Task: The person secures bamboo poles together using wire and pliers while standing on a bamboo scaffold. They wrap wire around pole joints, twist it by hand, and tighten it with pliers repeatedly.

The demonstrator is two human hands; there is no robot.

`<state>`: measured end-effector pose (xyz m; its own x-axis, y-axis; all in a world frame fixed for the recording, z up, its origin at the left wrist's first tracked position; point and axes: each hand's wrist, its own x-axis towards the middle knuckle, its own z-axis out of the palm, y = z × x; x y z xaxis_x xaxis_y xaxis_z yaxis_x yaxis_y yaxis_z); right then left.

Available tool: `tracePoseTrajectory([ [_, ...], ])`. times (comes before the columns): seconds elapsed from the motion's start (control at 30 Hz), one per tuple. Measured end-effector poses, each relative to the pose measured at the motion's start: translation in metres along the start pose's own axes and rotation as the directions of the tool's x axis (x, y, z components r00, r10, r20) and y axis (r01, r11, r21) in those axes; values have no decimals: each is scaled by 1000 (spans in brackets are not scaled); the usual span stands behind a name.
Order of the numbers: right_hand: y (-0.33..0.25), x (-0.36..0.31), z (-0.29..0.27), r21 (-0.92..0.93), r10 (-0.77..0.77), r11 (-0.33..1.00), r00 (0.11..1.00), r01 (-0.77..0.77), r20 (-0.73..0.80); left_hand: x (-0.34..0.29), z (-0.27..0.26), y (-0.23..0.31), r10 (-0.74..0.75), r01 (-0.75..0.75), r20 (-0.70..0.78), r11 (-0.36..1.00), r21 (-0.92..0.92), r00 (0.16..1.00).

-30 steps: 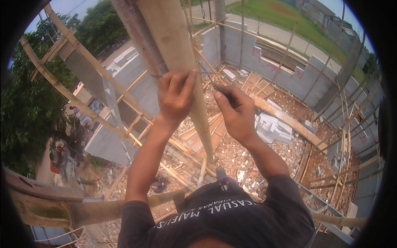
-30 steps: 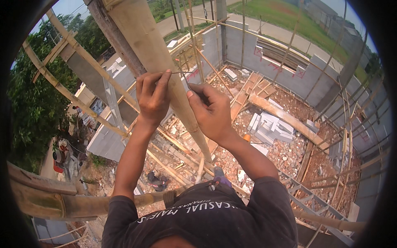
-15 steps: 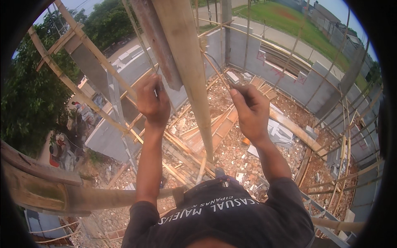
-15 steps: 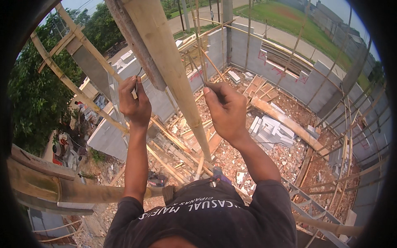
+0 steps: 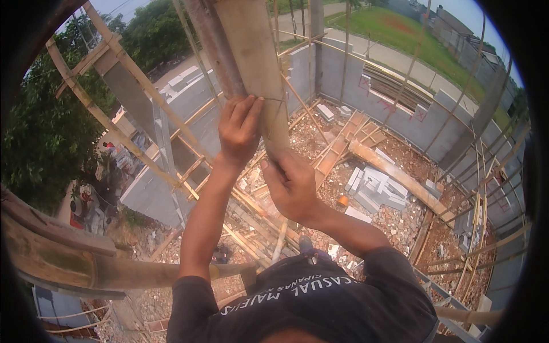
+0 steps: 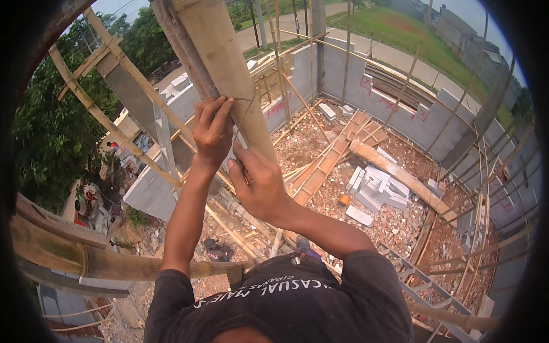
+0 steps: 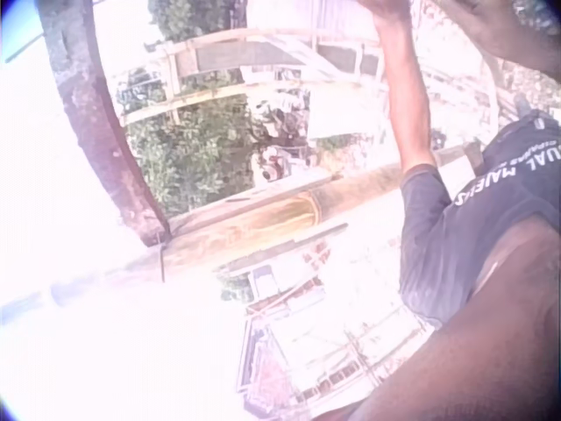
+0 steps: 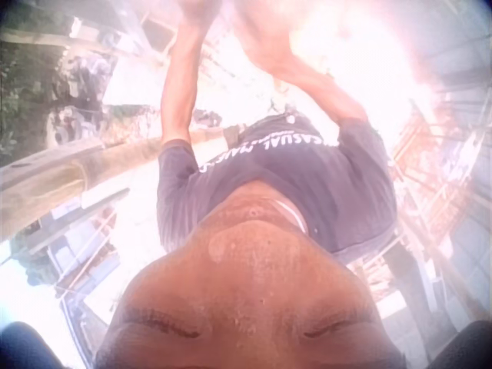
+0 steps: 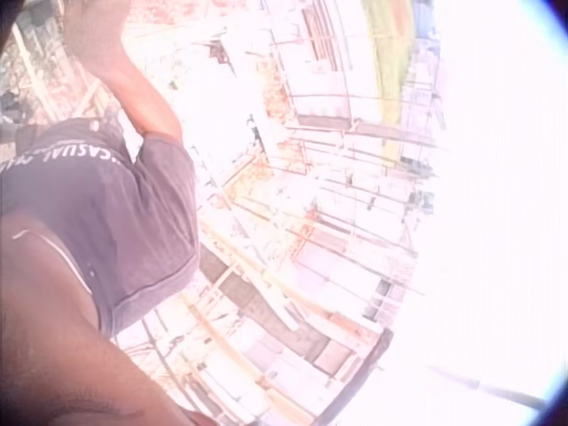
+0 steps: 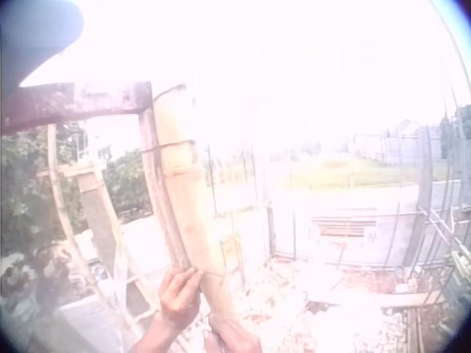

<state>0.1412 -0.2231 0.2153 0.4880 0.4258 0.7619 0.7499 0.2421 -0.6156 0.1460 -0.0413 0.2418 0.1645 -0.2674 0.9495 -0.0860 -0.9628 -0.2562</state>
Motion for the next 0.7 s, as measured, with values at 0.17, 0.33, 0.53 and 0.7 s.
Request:
tracePoseTrajectory([
  [0.17,5,4,24,81,-65,994,996,69,-57,-9,7,19,-74,74,-70,997,-7,995],
  [0.33,1,15,-2,16,-122,993,990,121,73,-8,13,18,-110,110,-78,994,4,991],
  [0.53,42,72,-45,-217,-188,962,978,166,-86,-1,9,34,-215,211,-55,975,-68,975],
  [0.7,63,92,-50,-378,-432,817,896,435,97,5,9,30,-147,144,-63,988,-51,987],
])
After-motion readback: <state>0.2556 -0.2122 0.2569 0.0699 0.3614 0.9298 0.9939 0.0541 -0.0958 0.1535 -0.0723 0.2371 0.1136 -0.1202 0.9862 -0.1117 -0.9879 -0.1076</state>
